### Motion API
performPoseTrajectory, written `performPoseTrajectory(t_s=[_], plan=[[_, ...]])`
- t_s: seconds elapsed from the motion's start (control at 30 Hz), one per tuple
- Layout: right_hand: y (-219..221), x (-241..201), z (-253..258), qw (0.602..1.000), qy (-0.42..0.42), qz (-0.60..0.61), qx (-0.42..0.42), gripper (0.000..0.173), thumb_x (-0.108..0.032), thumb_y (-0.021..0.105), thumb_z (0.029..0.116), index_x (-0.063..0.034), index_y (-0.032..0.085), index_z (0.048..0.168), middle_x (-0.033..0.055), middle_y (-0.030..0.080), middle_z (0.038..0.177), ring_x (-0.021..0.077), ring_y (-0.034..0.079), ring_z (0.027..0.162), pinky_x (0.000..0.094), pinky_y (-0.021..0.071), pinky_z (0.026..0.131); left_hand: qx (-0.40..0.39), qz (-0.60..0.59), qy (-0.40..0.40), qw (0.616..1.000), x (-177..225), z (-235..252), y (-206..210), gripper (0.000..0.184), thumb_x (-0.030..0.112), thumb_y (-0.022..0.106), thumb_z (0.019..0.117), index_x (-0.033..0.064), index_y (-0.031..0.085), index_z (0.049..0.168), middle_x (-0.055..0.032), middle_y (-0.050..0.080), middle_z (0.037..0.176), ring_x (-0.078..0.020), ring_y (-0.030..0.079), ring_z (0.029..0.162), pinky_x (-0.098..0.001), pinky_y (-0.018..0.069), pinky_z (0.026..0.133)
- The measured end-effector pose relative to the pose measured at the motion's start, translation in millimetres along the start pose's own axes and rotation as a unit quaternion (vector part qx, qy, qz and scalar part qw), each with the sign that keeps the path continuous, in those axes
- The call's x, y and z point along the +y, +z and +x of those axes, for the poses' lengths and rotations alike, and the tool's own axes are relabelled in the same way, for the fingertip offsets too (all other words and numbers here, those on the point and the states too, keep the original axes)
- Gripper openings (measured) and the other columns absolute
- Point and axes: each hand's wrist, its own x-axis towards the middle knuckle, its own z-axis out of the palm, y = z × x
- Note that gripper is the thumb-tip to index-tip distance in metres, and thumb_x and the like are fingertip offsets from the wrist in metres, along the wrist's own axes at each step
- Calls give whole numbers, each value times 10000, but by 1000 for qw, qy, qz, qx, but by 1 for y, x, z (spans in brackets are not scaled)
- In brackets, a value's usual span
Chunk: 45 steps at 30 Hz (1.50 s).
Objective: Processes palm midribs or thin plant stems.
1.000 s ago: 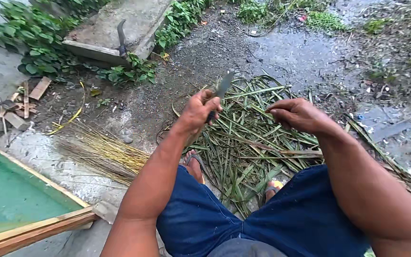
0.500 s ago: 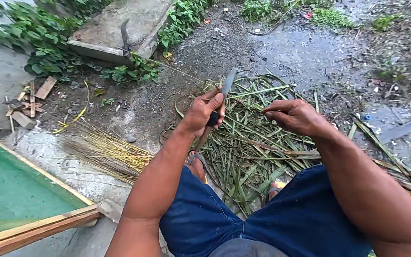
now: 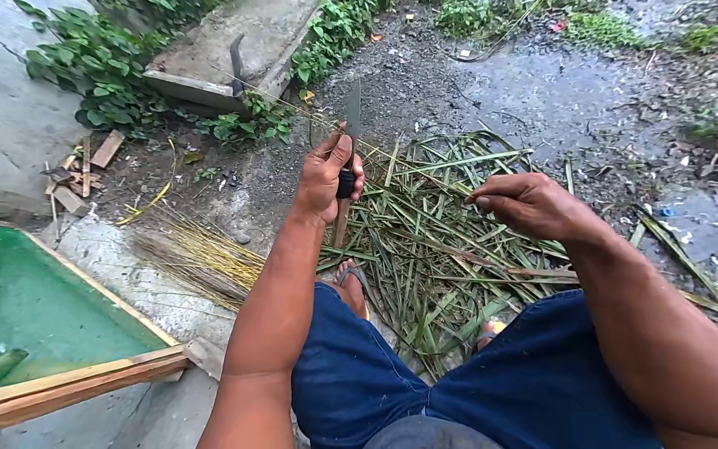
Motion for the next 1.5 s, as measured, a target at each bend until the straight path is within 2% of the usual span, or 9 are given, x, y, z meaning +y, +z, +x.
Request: performPoseTrajectory(t_s=[0.13,0.27,0.47,0.93,1.03,1.13,1.27,1.4,1.5], plan=[[-8,2,-5,1000,10,11,2,234,-120,526,1022,-96,758,1047,-46,681,842,4,534,578,200,474,526,46,-1,15,999,9,5,-14,344,279,338,1135,167,532,1394,25,561,658,-90,564,490,-230,513,426],[-12,6,-10,1000,4,-5,-4,238,-134,525,1018,-115,761,1043,-53,688,866,6,539,582,210,479,520,59,-9,28,998,9,7,-16,336,289,338,1134,180,543,1376,27,563,650,-99,570,487,-243,518,425],[-28,12,-21,1000,28,6,-12,234,-157,526,1013,-123,757,1033,-51,657,783,29,500,506,230,451,446,100,-34,59,993,21,12,-45,346,320,320,1137,201,523,1391,23,549,643,-106,568,488,-247,516,423],[-53,22,-44,999,37,-19,-2,242,-201,533,984,-147,767,1010,-82,650,765,0,462,484,199,409,426,155,-54,84,983,31,12,-82,375,378,284,1137,230,529,1381,39,548,655,-95,556,485,-242,508,425],[-64,26,-51,997,62,-51,2,246,-217,522,991,-146,756,1013,-76,654,767,9,477,503,232,429,450,204,-63,76,974,32,19,-99,359,407,285,1133,249,539,1332,56,552,679,-75,559,505,-227,508,443],[-69,36,-59,990,125,-48,46,233,-215,536,996,-126,751,1012,-36,599,661,54,452,454,269,404,424,271,-76,83,956,34,19,-114,335,429,315,1125,260,553,1288,62,541,704,-67,541,507,-214,491,440],[-55,42,-49,979,190,-23,70,189,-112,562,1027,-83,742,1079,11,596,619,97,527,481,306,492,493,178,22,49,983,20,9,-85,366,371,316,1132,192,538,1362,41,562,685,-87,583,538,-243,532,480],[-37,37,-33,985,157,5,65,175,-64,569,1014,-61,735,1070,13,610,677,90,525,504,293,491,495,24,108,-16,994,7,-1,-38,369,236,375,1113,78,487,1428,9,591,694,-100,613,552,-254,567,511],[-25,30,-24,991,131,17,32,173,-52,580,995,-71,748,1034,8,658,817,73,535,538,271,500,506,-28,89,-51,994,-2,-1,-19,361,208,428,1104,118,484,1449,-15,622,719,-108,623,567,-240,553,506]])
